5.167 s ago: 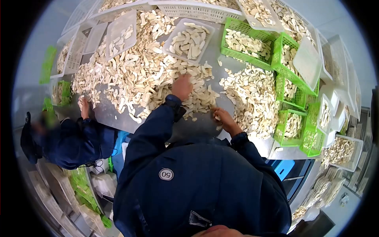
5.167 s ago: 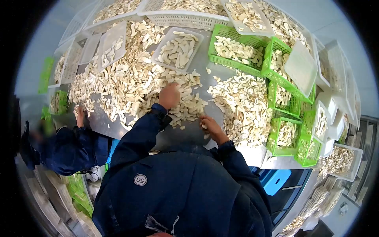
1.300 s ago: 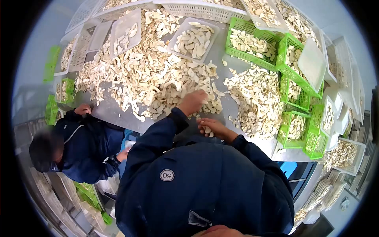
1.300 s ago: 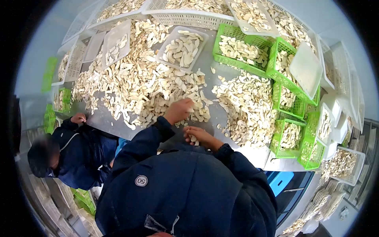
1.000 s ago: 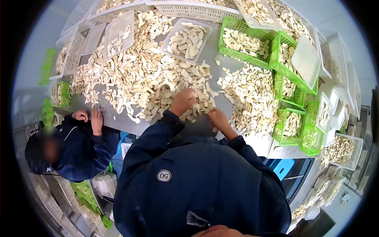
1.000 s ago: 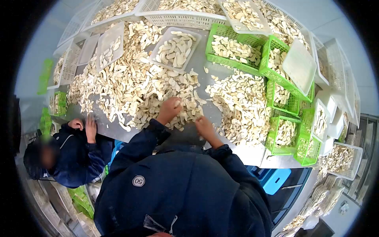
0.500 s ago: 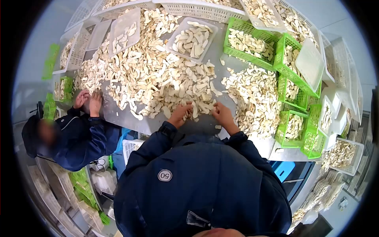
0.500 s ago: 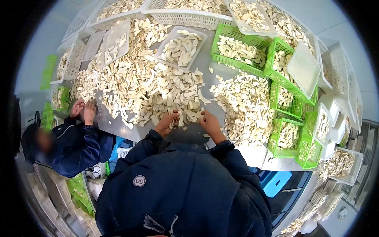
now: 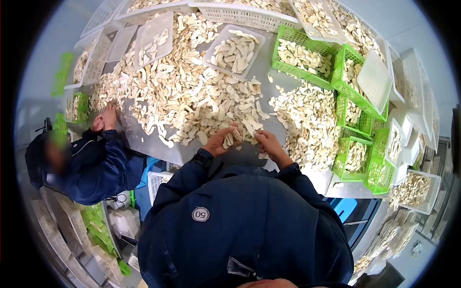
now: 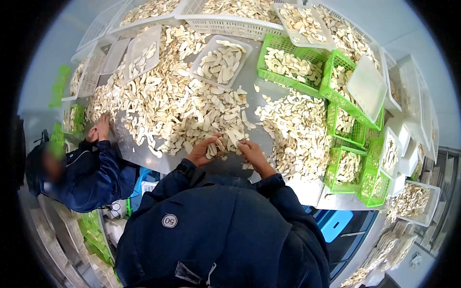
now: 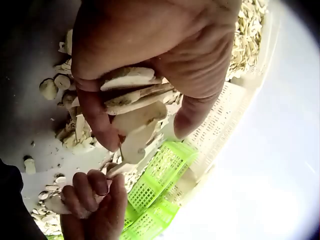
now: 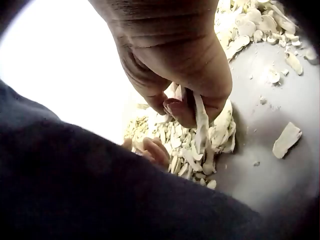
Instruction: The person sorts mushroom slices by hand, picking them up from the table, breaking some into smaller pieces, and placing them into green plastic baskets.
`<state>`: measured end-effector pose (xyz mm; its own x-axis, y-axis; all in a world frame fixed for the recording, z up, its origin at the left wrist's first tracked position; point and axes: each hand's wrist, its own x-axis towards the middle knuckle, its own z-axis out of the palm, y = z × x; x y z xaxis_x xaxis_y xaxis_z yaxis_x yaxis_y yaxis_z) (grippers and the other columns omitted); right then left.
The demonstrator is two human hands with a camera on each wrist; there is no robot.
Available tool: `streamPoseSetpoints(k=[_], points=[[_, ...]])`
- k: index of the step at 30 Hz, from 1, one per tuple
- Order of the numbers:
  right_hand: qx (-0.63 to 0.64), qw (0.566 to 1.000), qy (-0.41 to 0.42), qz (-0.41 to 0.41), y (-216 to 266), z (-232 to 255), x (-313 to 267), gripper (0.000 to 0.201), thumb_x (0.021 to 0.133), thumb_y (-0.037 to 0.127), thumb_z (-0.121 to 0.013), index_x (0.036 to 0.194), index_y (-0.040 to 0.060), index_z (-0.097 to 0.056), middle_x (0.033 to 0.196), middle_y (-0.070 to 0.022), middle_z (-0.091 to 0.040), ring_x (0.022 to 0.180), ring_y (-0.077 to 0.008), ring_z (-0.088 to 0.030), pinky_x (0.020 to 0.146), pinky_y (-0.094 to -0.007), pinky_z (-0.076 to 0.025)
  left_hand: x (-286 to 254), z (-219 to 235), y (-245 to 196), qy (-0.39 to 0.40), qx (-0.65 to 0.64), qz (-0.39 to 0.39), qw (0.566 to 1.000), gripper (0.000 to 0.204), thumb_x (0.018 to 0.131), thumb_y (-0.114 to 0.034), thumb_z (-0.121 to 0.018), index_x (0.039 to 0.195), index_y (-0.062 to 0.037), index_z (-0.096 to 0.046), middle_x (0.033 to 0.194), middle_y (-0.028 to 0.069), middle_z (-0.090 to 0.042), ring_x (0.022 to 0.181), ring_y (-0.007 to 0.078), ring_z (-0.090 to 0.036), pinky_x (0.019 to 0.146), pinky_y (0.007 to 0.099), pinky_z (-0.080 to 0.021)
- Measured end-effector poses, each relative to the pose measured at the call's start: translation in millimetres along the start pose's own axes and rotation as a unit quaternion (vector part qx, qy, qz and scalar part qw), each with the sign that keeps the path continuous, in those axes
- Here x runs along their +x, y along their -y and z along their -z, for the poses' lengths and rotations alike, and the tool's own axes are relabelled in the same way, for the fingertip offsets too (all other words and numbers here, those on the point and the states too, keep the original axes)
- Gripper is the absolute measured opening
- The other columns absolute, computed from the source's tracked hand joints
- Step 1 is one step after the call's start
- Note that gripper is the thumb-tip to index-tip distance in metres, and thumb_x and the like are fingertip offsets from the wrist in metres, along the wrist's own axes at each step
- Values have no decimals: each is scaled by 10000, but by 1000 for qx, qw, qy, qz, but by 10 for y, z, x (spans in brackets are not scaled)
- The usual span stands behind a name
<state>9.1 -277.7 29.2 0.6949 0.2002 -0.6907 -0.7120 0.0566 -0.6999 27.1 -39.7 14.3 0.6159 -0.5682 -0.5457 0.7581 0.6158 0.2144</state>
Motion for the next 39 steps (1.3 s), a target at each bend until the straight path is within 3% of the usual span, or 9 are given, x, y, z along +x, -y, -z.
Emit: streamPoseSetpoints(k=[3, 9, 12, 15, 18, 27, 30, 36, 39], points=[[64, 997, 30, -25, 105, -135, -115, 196, 927, 236, -586, 1020, 63, -587, 656, 57, -410, 495, -47, -350, 441, -222, -303, 79, 29, 89, -17, 30, -28, 999, 287, 902, -143, -616, 1164, -98, -510, 904, 51, -622, 770, 165, -636, 677, 334, -570], [-108, 993, 34, 18, 16, -268, -97, 235, 916, 257, -598, 1013, 44, -604, 707, 39, -505, 553, -38, -434, 466, -217, -336, 70, 21, 102, -65, 106, -37, 992, 147, 874, -120, -645, 985, -49, -580, 769, 34, -612, 634, 146, -613, 567, 293, -525], [-164, 955, -33, 243, -188, -300, 73, 261, 896, 265, -621, 1024, 37, -614, 750, 28, -573, 607, -40, -485, 502, -220, -375, 36, -119, 58, -83, 159, -46, 983, 147, 863, -122, -658, 952, -29, -587, 750, 44, -613, 612, 143, -604, 521, 286, -500], [-150, 970, -90, 170, 220, -358, -115, 248, 874, 253, -649, 1007, 45, -631, 756, 24, -601, 643, -48, -508, 543, -225, -408, -39, -304, 33, -99, 223, -64, 968, 194, 857, -135, -666, 988, -17, -585, 761, 53, -617, 596, 138, -593, 500, 280, -483], [-177, 972, -43, 149, 243, -256, -70, 207, 864, 232, -659, 971, 54, -643, 727, 26, -595, 657, -53, -511, 582, -232, -424, -26, -344, 51, -79, 269, -64, 958, 243, 854, -141, -671, 1036, -9, -576, 767, 48, -614, 597, 129, -588, 503, 273, -480], [-240, 957, -85, 139, 76, -193, -18, 251, 881, 264, -624, 965, 29, -646, 720, -6, -603, 617, -59, -515, 552, -244, -419, -128, -545, 12, -105, 261, -66, 957, 325, 862, -144, -663, 1138, -19, -548, 768, 15, -589, 604, 98, -564, 535, 258, -464], [-223, 970, -5, 97, 112, -256, -148, 277, 892, 279, -605, 1003, 29, -650, 750, -30, -626, 663, -81, -548, 599, -266, -448, -69, -435, 29, -106, 273, -80, 953, 297, 862, -141, -656, 1111, -15, -556, 764, 18, -588, 599, 101, -556, 549, 267, -462], [-242, 954, 60, 166, -4, -180, -112, 293, 894, 305, -612, 1025, 46, -648, 879, -99, -672, 809, -192, -625, 732, -337, -493, 7, -151, -11, -59, 370, -84, 923, 110, 862, -109, -626, 927, -21, -615, 741, 25, -589, 590, 104, -546, 543, 273, -459], [-272, 931, 70, 234, -116, -156, -71, 293, 895, 316, -609, 1027, 57, -646, 850, -111, -665, 794, -212, -618, 746, -345, -486, 10, -319, 90, -138, 290, -83, 943, 192, 868, -110, -620, 1026, -5, -596, 736, 22, -568, 592, 110, -542, 537, 269, -463]])
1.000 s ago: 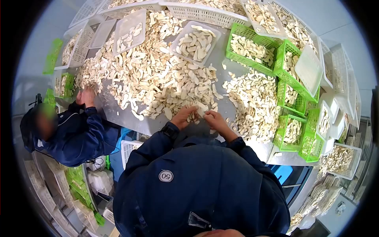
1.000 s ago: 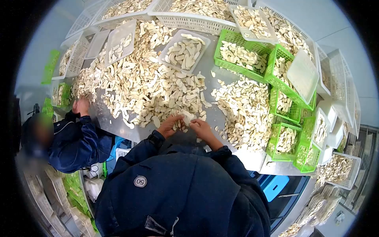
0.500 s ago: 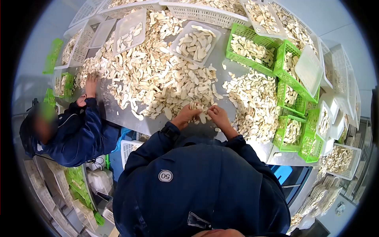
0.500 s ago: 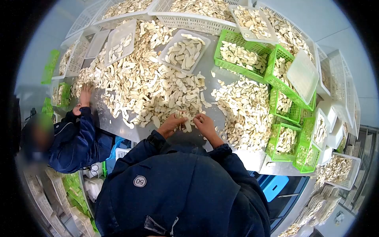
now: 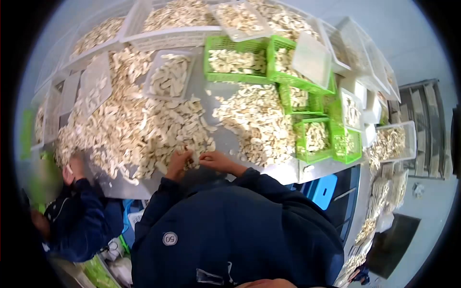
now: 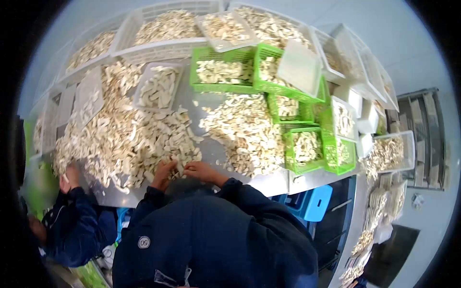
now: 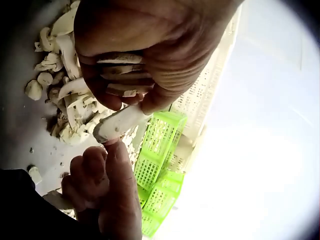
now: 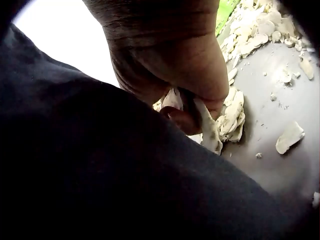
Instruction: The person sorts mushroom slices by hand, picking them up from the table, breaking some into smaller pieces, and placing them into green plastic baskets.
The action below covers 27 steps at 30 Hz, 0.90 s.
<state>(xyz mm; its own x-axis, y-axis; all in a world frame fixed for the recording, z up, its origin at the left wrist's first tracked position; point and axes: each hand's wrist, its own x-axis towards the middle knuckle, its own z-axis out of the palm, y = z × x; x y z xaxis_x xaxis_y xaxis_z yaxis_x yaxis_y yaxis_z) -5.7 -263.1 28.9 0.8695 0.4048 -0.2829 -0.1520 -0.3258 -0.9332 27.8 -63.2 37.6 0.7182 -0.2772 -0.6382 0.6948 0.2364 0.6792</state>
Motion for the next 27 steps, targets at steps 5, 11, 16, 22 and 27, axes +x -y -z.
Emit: streamPoseSetpoints(k=[5, 11, 16, 22, 27], points=[[50, 994, -24, -92, 131, 107, -91, 295, 896, 326, -596, 990, 52, -651, 785, -61, -637, 673, -144, -574, 618, -312, -473, 32, 33, 53, 10, -37, -39, 999, 273, 872, -117, -620, 1113, -8, -551, 739, 13, -540, 606, 116, -550, 547, 268, -470], [142, 945, -191, -222, -37, 833, -535, 222, 909, 281, -527, 915, 88, -636, 618, 24, -479, 517, -70, -435, 467, -236, -356, 44, 219, 0, -39, -72, -32, 996, 273, 869, -112, -637, 1101, -25, -522, 754, 24, -541, 606, 121, -535, 563, 297, -468], [290, 788, -542, -32, -246, 1780, -1244, 195, 954, 298, -512, 822, 155, -500, 612, 72, -354, 499, -45, -320, 440, -204, -289, -34, 271, 17, -62, -86, -31, 994, 228, 871, -116, -639, 1055, -29, -535, 717, 22, -533, 594, 118, -518, 568, 296, -459], [206, 861, -457, -86, 28, 1697, -1296, 218, 932, 266, -519, 983, 68, -594, 623, 56, -424, 531, -44, -380, 463, -205, -325, -45, 205, 0, 25, -15, -57, 998, 224, 843, -128, -655, 1019, -39, -548, 729, 22, -557, 615, 107, -521, 600, 271, -458], [148, 964, -64, -213, 520, 822, -772, 160, 930, 206, -563, 972, 56, -598, 626, 64, -440, 512, -26, -379, 435, -198, -293, -225, -115, -204, 73, 66, -52, 994, 238, 840, -148, -662, 1041, -63, -567, 845, 3, -581, 648, 93, -524, 616, 264, -452]])
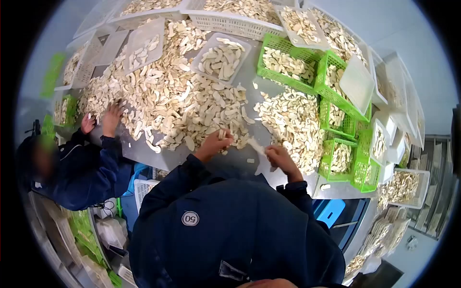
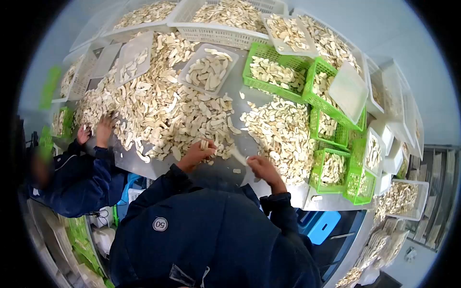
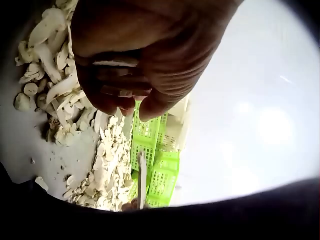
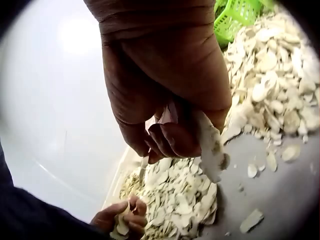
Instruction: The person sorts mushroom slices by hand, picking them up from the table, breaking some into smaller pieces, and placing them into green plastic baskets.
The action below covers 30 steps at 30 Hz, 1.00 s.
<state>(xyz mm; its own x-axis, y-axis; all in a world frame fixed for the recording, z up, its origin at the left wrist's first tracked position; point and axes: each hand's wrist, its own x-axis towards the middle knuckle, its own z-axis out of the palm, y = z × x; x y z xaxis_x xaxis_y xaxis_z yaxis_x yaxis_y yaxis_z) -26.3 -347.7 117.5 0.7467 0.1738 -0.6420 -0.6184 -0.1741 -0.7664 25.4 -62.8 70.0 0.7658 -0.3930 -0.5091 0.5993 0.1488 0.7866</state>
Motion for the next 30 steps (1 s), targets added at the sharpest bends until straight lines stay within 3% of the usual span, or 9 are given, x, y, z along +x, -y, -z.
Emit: streamPoseSetpoints(k=[3, 6, 9, 15, 18, 21, 24, 27, 30], points=[[-16, 996, 88, -24, 81, -281, 110, 203, 938, 252, -574, 941, 50, -596, 597, 69, -433, 490, -33, -388, 435, -203, -329, -37, -14, 19, 43, 44, -35, 997, 252, 810, -153, -685, 1031, -78, -591, 856, -15, -585, 653, 67, -516, 584, 238, -434], [-57, 994, 90, -17, 106, -390, 169, 207, 937, 270, -578, 914, 66, -603, 585, 72, -432, 483, -32, -390, 438, -199, -340, -30, 0, 56, 54, 87, -61, 993, 255, 804, -160, -692, 1019, -63, -595, 830, -20, -570, 668, 55, -514, 577, 238, -434], [-89, 992, 92, -9, 133, -404, 159, 226, 929, 300, -572, 908, 78, -612, 629, 61, -503, 502, -31, -431, 419, -208, -349, -13, 13, 100, 11, 92, -79, 993, 263, 805, -164, -692, 1025, -53, -597, 825, -21, -581, 684, 60, -526, 598, 242, -447], [-69, 995, 73, -5, 80, -427, 124, 228, 925, 301, -576, 886, 79, -612, 613, 61, -497, 492, -35, -441, 417, -206, -358, -2, 53, 143, -10, 188, -122, 975, 274, 786, -159, -676, 1016, -30, -604, 807, 8, -624, 685, 76, -555, 638, 262, -475], [-81, 995, 66, 7, 63, -448, 101, 229, 925, 299, -578, 868, 80, -613, 600, 58, -488, 487, -38, -440, 414, -208, -354, 21, 44, 193, -55, 158, -101, 981, 271, 778, -166, -669, 1005, -32, -608, 788, 20, -621, 690, 92, -566, 655, 269, -480], [-79, 995, 59, 17, 29, -449, 100, 230, 924, 294, -578, 864, 76, -615, 590, 56, -481, 485, -41, -443, 416, -214, -356, 78, 93, 248, -105, 151, -191, 964, 273, 780, -172, -667, 1010, -36, -612, 788, 25, -620, 706, 97, -574, 670, 264, -477], [-80, 995, 54, 23, 24, -450, 98, 230, 924, 292, -576, 868, 72, -615, 589, 58, -476, 486, -43, -446, 422, -217, -361, 18, 140, 187, -70, 188, -165, 966, 282, 780, -173, -670, 1019, -36, -608, 791, 13, -619, 726, 84, -571, 673, 268, -474], [-72, 996, 48, 11, 46, -476, 87, 233, 926, 289, -570, 873, 66, -615, 588, 59, -471, 486, -44, -447, 428, -213, -360, -90, 90, 102, 1, 102, -60, 993, 277, 784, -180, -673, 1014, -42, -601, 789, -3, -610, 724, 79, -559, 671, 265, -463], [-65, 997, 43, 6, 95, -498, 64, 233, 927, 283, -570, 875, 61, -616, 592, 62, -473, 491, -38, -441, 428, -211, -358, -90, 108, 123, -1, 119, -66, 991, 279, 786, -182, -682, 1013, -44, -595, 796, -16, -602, 721, 76, -547, 658, 262, -455]])
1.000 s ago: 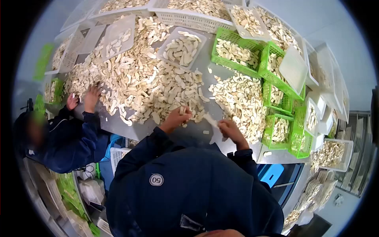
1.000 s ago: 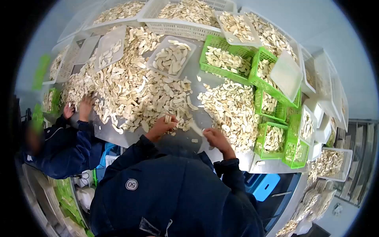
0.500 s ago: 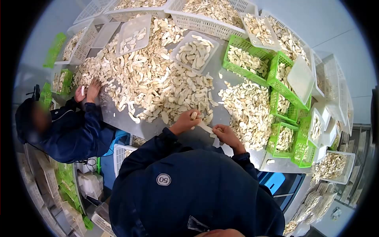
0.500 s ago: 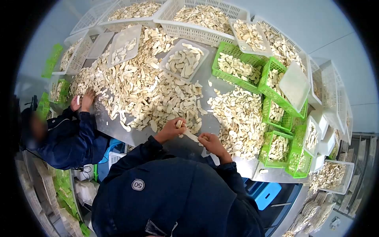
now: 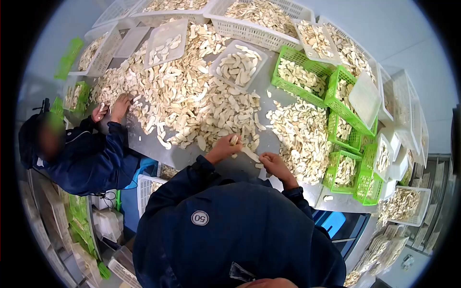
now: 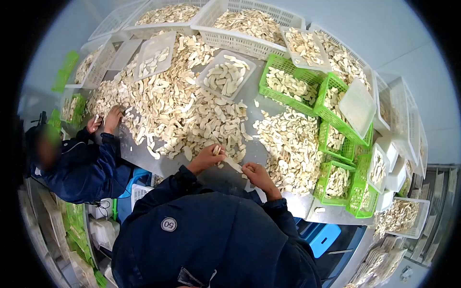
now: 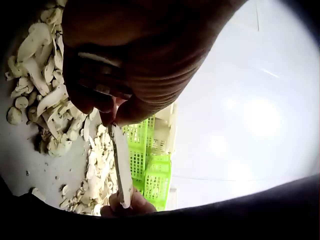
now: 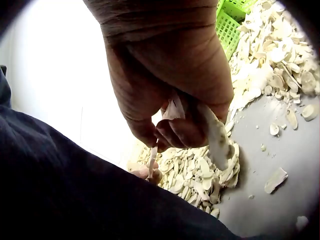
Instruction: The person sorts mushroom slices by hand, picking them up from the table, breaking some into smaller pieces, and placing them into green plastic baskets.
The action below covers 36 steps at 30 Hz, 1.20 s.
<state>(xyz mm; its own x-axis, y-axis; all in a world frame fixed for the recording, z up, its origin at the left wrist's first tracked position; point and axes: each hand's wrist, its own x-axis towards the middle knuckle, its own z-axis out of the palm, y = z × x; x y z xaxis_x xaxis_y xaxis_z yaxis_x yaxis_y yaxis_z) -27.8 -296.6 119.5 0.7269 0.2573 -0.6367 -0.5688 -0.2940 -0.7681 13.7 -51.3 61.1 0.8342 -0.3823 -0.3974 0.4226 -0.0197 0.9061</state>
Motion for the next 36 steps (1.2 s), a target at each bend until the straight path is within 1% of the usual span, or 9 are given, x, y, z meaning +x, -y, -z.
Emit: streamPoseSetpoints(k=[10, 15, 18, 21, 24, 27, 30, 33, 36], points=[[-11, 1000, -5, 0, -15, 27, 45, 215, 931, 280, -567, 905, 71, -610, 609, 82, -443, 526, -19, -419, 457, -201, -378, 62, 13, 86, -9, 13, -9, 1000, 302, 780, -193, -694, 1025, -40, -605, 789, -6, -608, 691, 82, -548, 645, 268, -460], [-24, 1000, -5, 10, -47, 3, 82, 211, 929, 278, -573, 907, 71, -609, 612, 76, -462, 525, -18, -421, 454, -203, -378, 59, -21, 43, -58, 128, -74, 987, 282, 774, -180, -679, 1016, -53, -610, 781, 20, -623, 689, 102, -581, 651, 274, -475], [-28, 1000, -3, 11, -46, -7, 97, 211, 929, 278, -575, 909, 71, -609, 609, 70, -471, 519, -20, -423, 452, -202, -376, 81, -57, 65, -119, 125, -83, 982, 266, 776, -187, -665, 1006, -63, -614, 784, 28, -633, 696, 115, -598, 655, 280, -482], [-23, 1000, 0, 17, -37, -15, 93, 224, 918, 275, -588, 891, 55, -622, 596, 44, -516, 481, -39, -440, 414, -221, -353, 75, -5, 5, -66, 116, -72, 989, 254, 786, -206, -653, 999, -72, -621, 792, 25, -638, 691, 116, -601, 650, 279, -485], [-38, 999, 14, 15, 3, -35, 83, 219, 921, 268, -581, 887, 55, -623, 611, 35, -529, 481, -41, -444, 410, -226, -358, 76, -21, -3, -26, 119, -112, 986, 233, 790, -195, -645, 989, -74, -624, 796, 28, -638, 682, 112, -602, 642, 276, -488], [-42, 999, 32, 14, 23, -54, 83, 221, 916, 271, -585, 877, 58, -624, 624, 24, -535, 492, -49, -461, 404, -234, -362, 33, -46, -33, -46, 116, -72, 990, 206, 790, -175, -645, 962, -63, -623, 791, 28, -635, 670, 111, -589, 640, 273, -487], [-108, 991, 68, 26, -19, -22, 119, 221, 925, 277, -578, 882, 62, -609, 606, 40, -504, 518, -52, -481, 427, -224, -397, 56, -30, 14, -147, 89, -98, 980, 204, 783, -150, -647, 956, -45, -615, 775, 27, -622, 658, 108, -572, 627, 276, -483], [-354, 907, 138, 179, -256, 129, 370, 220, 925, 276, -577, 900, 62, -621, 611, 32, -517, 543, -71, -507, 454, -226, -413, 178, 172, 264, -194, 44, -85, 976, 211, 803, -136, -641, 978, -26, -602, 736, 17, -587, 631, 103, -547, 594, 272, -470], [-354, 916, 68, 178, -70, 260, 597, 211, 897, 221, -586, 959, 25, -638, 633, -76, -582, 637, -138, -546, 607, -339, -460, 111, 262, 223, -176, -67, -43, 981, 210, 831, -119, -635, 1011, -20, -591, 711, 6, -553, 603, 96, -526, 558, 262, -445]])
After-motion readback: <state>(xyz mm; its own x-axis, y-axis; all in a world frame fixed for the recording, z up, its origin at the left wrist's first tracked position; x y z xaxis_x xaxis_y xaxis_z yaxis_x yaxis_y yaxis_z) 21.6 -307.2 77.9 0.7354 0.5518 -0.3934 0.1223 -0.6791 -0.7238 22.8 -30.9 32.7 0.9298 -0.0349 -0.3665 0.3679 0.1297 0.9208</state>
